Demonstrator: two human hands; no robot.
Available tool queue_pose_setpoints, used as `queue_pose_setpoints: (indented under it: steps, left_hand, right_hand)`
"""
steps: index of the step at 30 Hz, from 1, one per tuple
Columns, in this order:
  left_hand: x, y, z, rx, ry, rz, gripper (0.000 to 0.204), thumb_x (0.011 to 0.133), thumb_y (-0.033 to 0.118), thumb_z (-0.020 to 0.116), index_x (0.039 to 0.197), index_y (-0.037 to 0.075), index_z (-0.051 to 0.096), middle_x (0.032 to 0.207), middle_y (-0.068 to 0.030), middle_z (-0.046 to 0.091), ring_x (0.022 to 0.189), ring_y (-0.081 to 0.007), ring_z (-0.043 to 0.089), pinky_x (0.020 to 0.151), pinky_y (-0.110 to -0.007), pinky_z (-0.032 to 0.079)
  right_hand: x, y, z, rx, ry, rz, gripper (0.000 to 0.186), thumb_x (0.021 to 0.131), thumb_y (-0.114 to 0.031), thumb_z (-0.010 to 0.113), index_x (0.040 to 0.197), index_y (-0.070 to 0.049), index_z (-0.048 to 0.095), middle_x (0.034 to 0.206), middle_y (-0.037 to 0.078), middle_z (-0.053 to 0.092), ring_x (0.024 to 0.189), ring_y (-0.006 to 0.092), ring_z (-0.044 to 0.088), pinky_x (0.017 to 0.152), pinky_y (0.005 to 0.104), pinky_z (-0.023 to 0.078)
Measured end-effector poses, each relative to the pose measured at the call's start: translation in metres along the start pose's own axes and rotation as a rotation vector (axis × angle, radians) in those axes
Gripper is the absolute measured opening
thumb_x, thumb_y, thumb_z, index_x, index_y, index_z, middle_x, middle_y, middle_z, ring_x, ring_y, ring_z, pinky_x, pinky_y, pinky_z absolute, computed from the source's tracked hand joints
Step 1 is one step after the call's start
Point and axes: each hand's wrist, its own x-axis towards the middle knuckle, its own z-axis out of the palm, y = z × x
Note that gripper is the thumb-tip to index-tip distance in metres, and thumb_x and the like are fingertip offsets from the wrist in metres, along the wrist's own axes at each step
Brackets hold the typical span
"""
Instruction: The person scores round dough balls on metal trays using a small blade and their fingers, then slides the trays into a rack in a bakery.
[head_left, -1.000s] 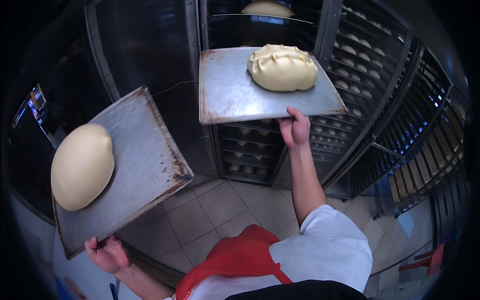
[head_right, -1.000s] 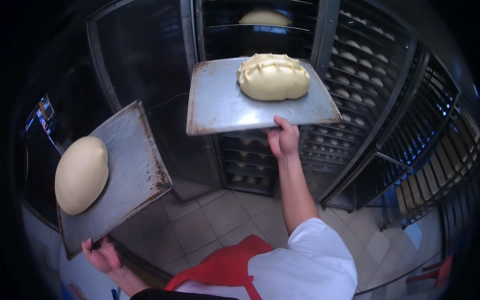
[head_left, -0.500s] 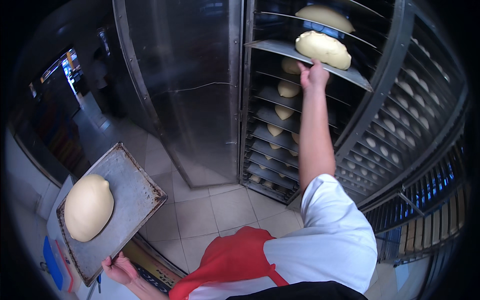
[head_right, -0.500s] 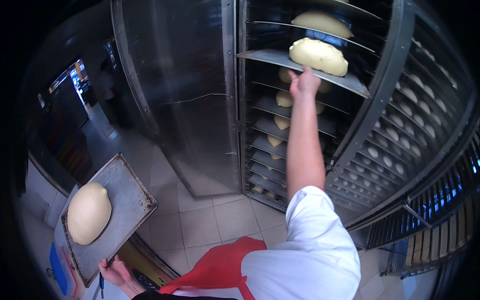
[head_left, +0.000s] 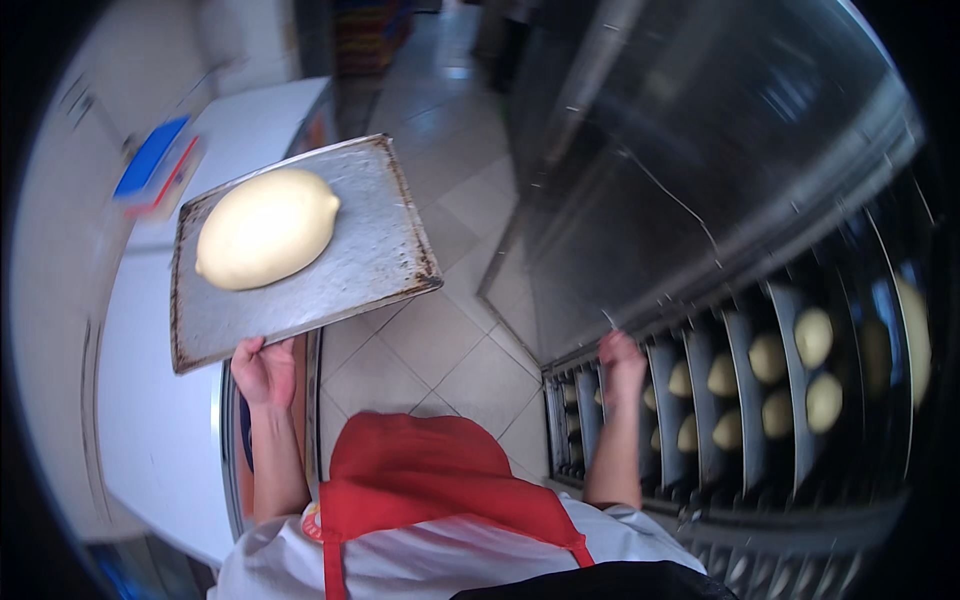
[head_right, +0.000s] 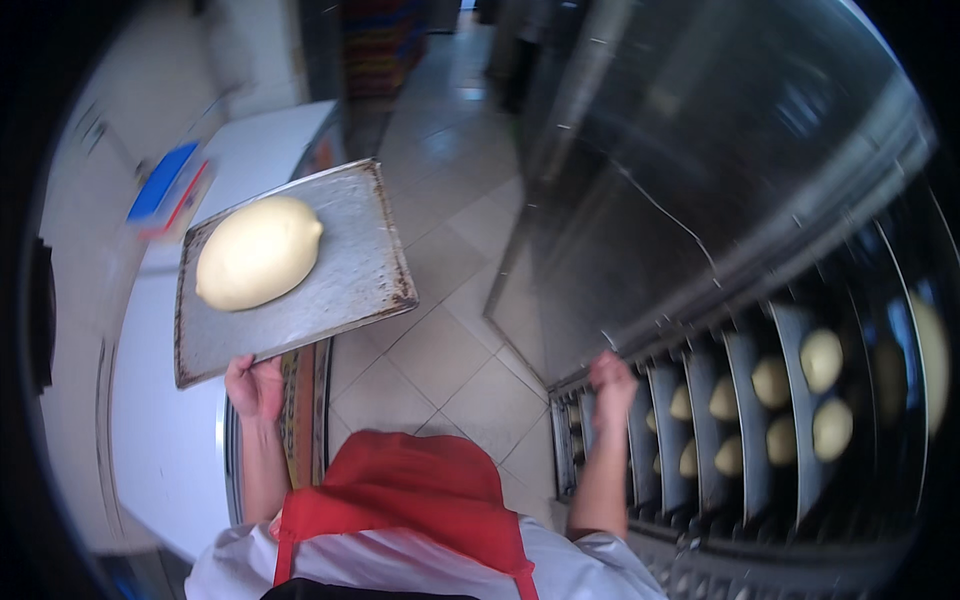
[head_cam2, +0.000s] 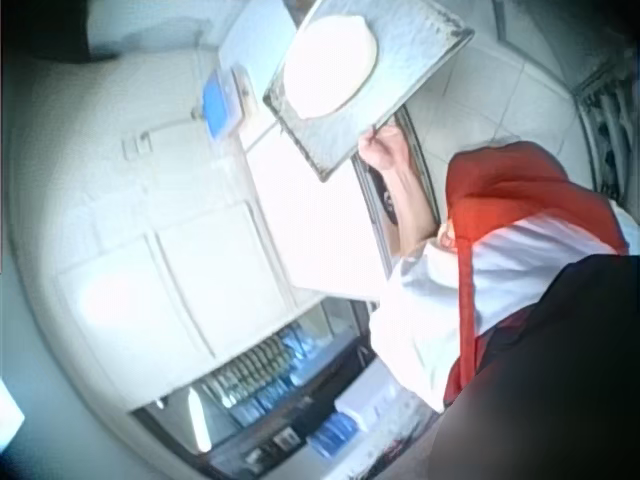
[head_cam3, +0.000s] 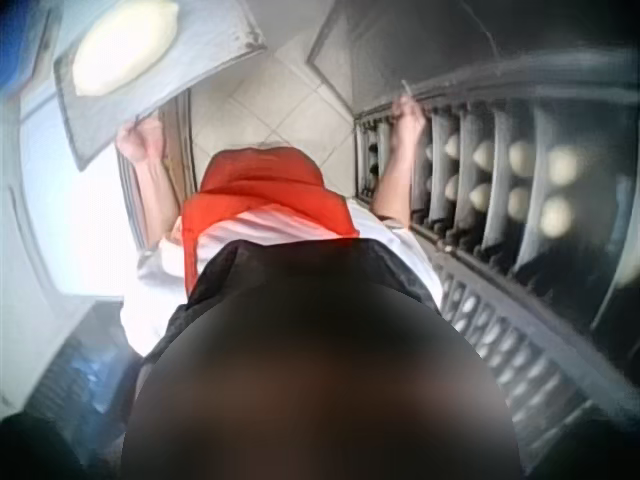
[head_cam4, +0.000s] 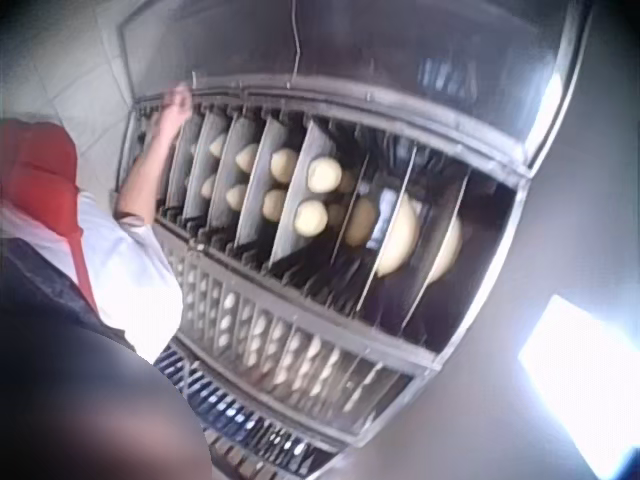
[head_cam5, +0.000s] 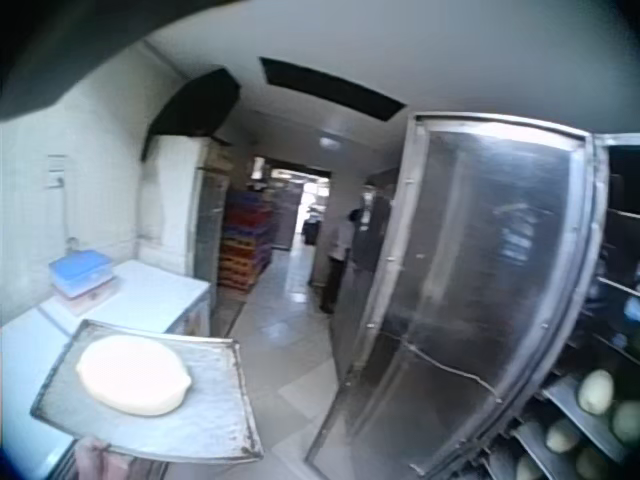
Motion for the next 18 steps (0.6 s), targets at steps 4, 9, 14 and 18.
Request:
queue_pose_setpoints:
  steps: [4, 9, 14, 18]
  left_hand:
    - [-0.044, -0.016, -0.024, 0.024, 0.126, 0.123, 0.060, 0.079, 0.004, 0.057, 0.137, -0.010, 0.049, 0.146, -0.0211, 0.056, 0.138, -0.0384, 0.051, 0.121, -0.057, 0.036]
    - [-0.036, -0.025, -0.079, -0.072, 0.230, 0.124, 0.053, 0.082, 0.006, 0.054, 0.130, -0.015, 0.051, 0.140, -0.0257, 0.059, 0.132, -0.0408, 0.056, 0.118, -0.055, 0.041]
    - [-0.014, -0.034, -0.138, -0.205, 0.311, 0.200, 0.032, 0.088, 0.005, 0.048, 0.112, -0.011, 0.060, 0.126, -0.0270, 0.067, 0.123, -0.0399, 0.062, 0.112, -0.055, 0.047]
    - [0.011, -0.031, -0.188, -0.258, 0.343, 0.206, 0.041, 0.087, 0.006, 0.050, 0.123, -0.013, 0.055, 0.136, -0.0269, 0.062, 0.130, -0.0399, 0.058, 0.116, -0.054, 0.044]
  right_hand:
    - [-0.017, 0.152, -0.004, -0.291, -0.209, 0.541, 0.009, 0.099, -0.011, 0.063, 0.104, -0.005, 0.068, 0.095, 0.001, 0.067, 0.080, 0.0148, 0.065, 0.068, 0.0275, 0.053]
    - [-0.006, 0.182, 0.038, -0.495, -0.530, 0.673, 0.028, 0.098, -0.015, 0.069, 0.120, 0.002, 0.068, 0.099, 0.004, 0.070, 0.087, 0.0134, 0.066, 0.078, 0.0269, 0.054]
    - [0.059, 0.166, 0.146, -0.712, -0.867, 0.457, 0.035, 0.103, -0.026, 0.068, 0.124, 0.002, 0.067, 0.104, 0.004, 0.070, 0.093, 0.0140, 0.066, 0.080, 0.0285, 0.052]
    - [0.094, 0.133, 0.299, -0.882, -1.109, 0.127, 0.030, 0.107, -0.022, 0.060, 0.124, 0.001, 0.068, 0.104, 0.002, 0.070, 0.092, 0.0109, 0.061, 0.083, 0.0264, 0.049]
